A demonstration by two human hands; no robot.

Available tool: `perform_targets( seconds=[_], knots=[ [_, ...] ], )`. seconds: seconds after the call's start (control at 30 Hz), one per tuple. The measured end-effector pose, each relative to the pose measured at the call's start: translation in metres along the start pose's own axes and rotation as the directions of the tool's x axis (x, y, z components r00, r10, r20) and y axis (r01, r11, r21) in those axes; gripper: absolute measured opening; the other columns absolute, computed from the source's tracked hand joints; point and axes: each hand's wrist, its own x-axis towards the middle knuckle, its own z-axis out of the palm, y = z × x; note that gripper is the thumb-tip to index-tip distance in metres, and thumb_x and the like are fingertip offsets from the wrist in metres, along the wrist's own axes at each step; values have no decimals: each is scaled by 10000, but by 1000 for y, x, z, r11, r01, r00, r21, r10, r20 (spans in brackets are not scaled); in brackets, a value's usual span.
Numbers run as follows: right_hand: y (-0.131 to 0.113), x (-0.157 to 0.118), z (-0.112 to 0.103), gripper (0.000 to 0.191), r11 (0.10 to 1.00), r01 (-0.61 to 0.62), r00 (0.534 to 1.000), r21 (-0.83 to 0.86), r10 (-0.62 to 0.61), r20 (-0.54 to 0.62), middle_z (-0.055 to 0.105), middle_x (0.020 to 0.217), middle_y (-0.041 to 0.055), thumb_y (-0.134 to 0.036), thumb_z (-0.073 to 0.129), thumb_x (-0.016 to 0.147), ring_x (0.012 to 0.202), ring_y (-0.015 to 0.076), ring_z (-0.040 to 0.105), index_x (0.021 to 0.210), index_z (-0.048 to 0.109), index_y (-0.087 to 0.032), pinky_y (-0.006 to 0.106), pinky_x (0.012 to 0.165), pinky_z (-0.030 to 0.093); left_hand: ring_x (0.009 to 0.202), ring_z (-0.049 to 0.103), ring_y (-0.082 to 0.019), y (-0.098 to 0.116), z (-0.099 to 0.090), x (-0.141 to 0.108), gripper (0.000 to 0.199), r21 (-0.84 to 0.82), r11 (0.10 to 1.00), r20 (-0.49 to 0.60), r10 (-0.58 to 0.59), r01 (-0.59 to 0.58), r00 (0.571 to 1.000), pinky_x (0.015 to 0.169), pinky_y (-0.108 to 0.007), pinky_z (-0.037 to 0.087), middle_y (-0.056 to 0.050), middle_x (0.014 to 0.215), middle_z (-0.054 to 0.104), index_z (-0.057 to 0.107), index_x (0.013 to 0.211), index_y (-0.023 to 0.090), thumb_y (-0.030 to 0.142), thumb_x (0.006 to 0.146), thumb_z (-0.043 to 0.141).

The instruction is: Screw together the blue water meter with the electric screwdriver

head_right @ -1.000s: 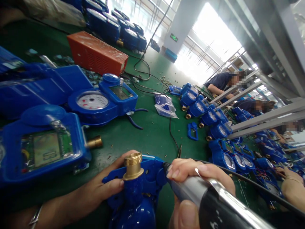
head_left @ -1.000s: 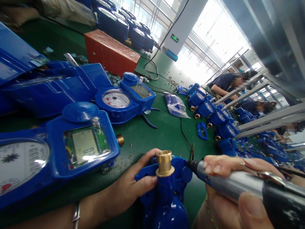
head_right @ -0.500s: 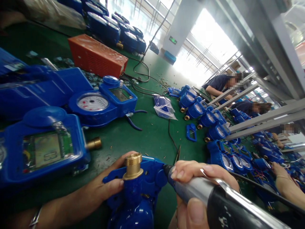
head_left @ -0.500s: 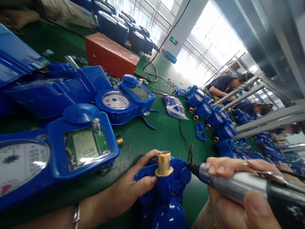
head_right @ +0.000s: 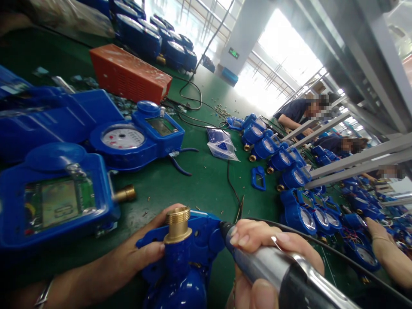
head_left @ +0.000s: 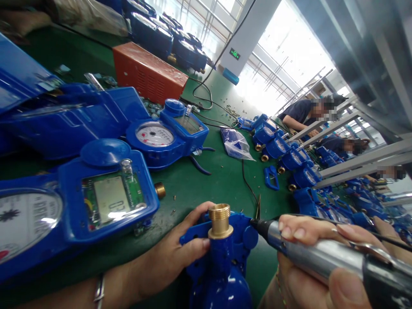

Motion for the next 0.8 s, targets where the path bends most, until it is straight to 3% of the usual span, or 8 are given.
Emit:
perform_targets(
  seconds=[0.23, 0.4, 0.53, 0.67, 0.8],
  knots=[
    [-1, 15, 12, 298, 998, -58, 998, -21, 58, 15, 572, 632, -26, -256, 530, 710, 508, 172, 580, 987, 490, -156, 334, 470, 491, 1324, 356, -303, 0, 1, 0, 664, -61, 998, 13, -23, 23, 1000, 1131, -412, 281, -22, 1419, 443, 337, 1402, 242, 481, 825, 563],
    [-1, 11, 12, 316, 997, -64, 998, -42, 64, -5, 566, 627, -32, -298, 538, 705, 507, 171, 575, 986, 480, -164, 327, 461, 472, 1292, 414, -253, -4, -4, 0, 641, -151, 987, 164, -26, 51, 986, 1108, -364, 337, -19, 1425, 433, 235, 1412, 271, 436, 874, 544],
    [0, 6, 9, 417, 996, -77, 997, -45, 75, -32, 584, 641, -27, -296, 515, 721, 528, 177, 583, 1104, 449, -142, 346, 493, 480, 1310, 387, -278, -6, -3, 2, 656, -136, 990, 113, -18, 33, 993, 1130, -409, 295, -39, 1430, 426, 268, 1407, 253, 450, 854, 562],
    [-1, 6, 7, 321, 999, -10, 1000, -35, 9, -27, 596, 652, -21, -257, 509, 720, 535, 171, 580, 1018, 477, -144, 336, 498, 480, 1297, 405, -278, -6, -3, 2, 635, -122, 992, 121, 1, 14, 993, 1134, -425, 280, -35, 1425, 434, 278, 1407, 262, 425, 862, 559],
    [-1, 7, 5, 300, 1000, -24, 1000, -9, 24, -5, 597, 658, -21, -241, 503, 708, 528, 167, 570, 994, 491, -151, 343, 507, 482, 1319, 371, -280, -5, -2, 2, 645, -88, 996, 89, -2, 10, 996, 1148, -425, 244, -29, 1439, 416, 296, 1402, 259, 445, 849, 571]
  ],
)
